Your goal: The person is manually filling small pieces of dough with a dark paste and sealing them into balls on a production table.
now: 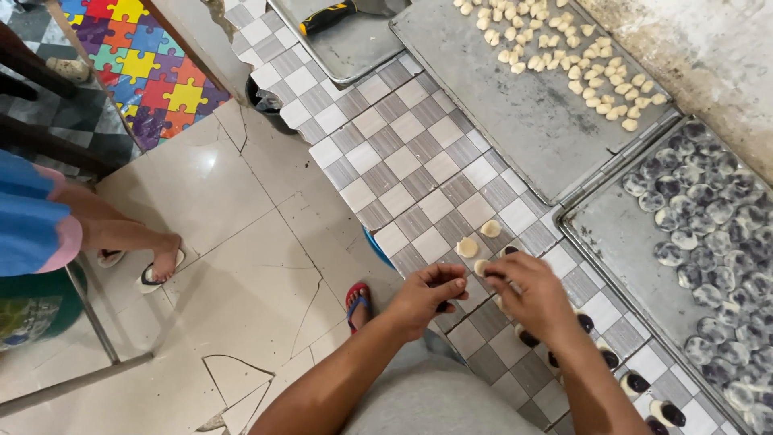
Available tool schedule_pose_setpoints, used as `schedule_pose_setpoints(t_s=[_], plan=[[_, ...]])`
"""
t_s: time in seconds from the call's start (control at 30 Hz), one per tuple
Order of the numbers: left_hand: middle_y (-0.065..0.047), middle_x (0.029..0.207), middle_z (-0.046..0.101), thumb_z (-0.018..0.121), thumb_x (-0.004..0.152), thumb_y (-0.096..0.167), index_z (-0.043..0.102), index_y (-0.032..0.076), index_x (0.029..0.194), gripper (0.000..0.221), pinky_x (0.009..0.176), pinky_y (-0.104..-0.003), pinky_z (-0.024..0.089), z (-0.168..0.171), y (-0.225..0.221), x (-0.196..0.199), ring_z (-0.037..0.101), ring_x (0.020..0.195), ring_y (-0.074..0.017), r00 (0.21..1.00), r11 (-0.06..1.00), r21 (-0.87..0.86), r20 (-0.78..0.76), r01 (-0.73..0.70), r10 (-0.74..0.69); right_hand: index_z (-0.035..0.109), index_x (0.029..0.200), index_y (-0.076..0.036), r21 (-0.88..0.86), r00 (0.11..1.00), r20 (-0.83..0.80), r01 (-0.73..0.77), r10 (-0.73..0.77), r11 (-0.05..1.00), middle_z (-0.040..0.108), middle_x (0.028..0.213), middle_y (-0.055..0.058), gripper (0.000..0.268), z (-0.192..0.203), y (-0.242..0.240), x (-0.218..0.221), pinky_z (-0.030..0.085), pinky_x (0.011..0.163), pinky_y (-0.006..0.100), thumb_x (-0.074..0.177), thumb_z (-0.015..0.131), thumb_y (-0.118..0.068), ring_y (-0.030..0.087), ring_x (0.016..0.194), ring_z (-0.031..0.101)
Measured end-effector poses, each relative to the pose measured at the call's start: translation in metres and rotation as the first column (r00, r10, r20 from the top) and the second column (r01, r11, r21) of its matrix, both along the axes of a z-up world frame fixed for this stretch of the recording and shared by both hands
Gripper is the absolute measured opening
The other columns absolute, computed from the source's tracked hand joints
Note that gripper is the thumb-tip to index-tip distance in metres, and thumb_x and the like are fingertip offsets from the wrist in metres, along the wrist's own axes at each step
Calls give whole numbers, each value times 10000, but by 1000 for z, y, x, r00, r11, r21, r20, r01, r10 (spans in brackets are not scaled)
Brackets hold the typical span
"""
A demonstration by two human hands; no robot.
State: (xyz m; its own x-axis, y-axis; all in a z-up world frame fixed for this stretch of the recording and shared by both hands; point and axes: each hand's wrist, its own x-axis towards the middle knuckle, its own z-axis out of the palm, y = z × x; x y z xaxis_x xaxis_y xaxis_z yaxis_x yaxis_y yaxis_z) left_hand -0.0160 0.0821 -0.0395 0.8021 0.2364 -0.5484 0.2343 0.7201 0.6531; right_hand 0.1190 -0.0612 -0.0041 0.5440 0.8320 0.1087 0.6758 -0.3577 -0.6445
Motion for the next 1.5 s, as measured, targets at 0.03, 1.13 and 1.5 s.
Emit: schedule_pose_setpoints(t_s=[0.03,1.13,1.5], plan=[[-66,873,647,779,756,193,631,76,1054,353,567,-199,554,-2,3,-1,685,774,-179,1000,1000,2,-1,1,-1,717,944,-252,2,1000,-1,1,-1,1000,676,861,-34,161,-14,0,3,459,807,346,792,666,-268,193,839,649],[-110,1022,602,589,816,25,388,56,1382,602,665,-230,567,29,38,58,629,799,-150,941,956,118,183,267,-285,677,984,-86,-9,868,-481,137,-124,991,681,884,74,373,28,33,28,479,775,325,642,805,-160,185,817,618],[-61,924,643,684,795,66,400,59,1369,640,530,-156,547,22,45,59,610,736,-90,940,965,53,218,256,-262,714,994,-80,-11,806,-592,-37,24,999,711,936,101,273,41,45,44,484,749,334,745,727,-190,187,826,606]])
